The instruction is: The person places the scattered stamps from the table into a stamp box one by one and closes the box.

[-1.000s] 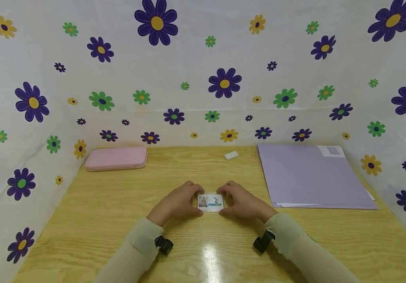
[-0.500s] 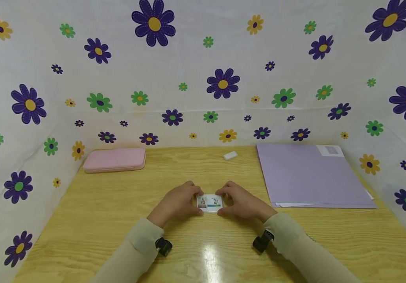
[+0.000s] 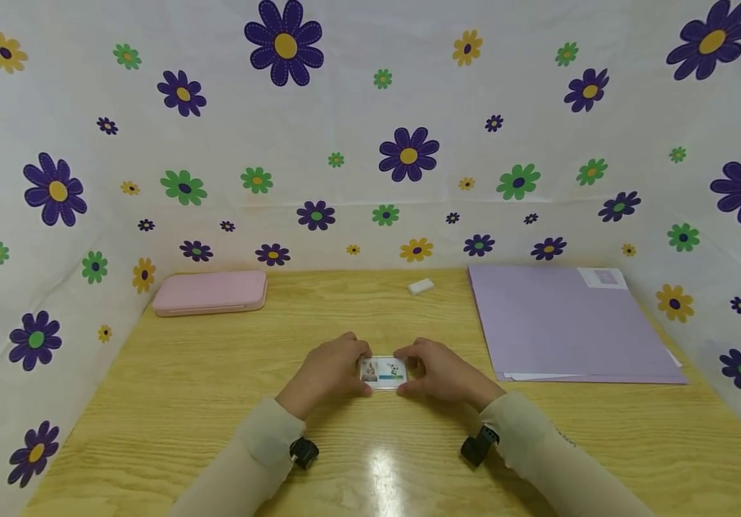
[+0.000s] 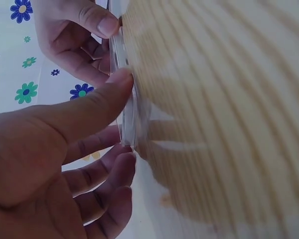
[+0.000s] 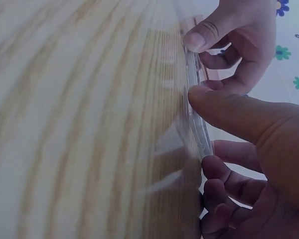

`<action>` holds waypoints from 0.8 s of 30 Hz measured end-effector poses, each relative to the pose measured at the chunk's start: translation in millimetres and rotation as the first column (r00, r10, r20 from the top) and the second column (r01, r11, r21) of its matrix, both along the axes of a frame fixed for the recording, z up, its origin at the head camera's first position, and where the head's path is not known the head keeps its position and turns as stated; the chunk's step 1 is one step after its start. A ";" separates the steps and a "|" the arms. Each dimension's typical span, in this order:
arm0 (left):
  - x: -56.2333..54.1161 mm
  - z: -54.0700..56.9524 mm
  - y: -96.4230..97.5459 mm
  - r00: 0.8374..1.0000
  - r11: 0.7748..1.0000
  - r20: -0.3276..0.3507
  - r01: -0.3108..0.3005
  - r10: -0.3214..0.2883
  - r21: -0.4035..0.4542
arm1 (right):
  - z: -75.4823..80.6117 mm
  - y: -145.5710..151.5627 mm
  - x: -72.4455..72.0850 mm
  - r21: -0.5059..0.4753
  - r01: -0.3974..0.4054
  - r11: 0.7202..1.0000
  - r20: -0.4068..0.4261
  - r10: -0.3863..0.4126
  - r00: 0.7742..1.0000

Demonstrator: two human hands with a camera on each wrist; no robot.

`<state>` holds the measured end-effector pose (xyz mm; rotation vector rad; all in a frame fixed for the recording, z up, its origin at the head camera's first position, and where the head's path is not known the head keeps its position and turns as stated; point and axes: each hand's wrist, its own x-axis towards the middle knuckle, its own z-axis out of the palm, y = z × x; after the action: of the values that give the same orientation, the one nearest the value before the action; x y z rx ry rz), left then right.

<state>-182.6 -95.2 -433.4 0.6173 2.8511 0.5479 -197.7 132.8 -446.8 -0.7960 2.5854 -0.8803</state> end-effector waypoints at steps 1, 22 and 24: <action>-0.1 -0.4 -0.3 1.000 1.000 0.004 0.000 0.000 0.004 | -0.1 0.2 0.0 0.000 0.001 1.000 0.001 -0.001 1.000; 10.5 -1.2 -7.6 0.999 0.991 -0.036 0.011 -0.006 0.133 | -2.7 12.5 -1.4 -0.160 0.014 0.987 -0.027 -0.018 0.999; 11.9 0.4 -10.8 0.999 0.986 -0.048 0.016 -0.009 0.165 | -1.1 12.3 0.5 -0.181 0.026 0.983 -0.043 -0.035 0.998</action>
<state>-170.7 -106.0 -433.0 0.6830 2.8631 0.7846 -197.1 145.0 -448.0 -0.8353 2.5902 -1.1315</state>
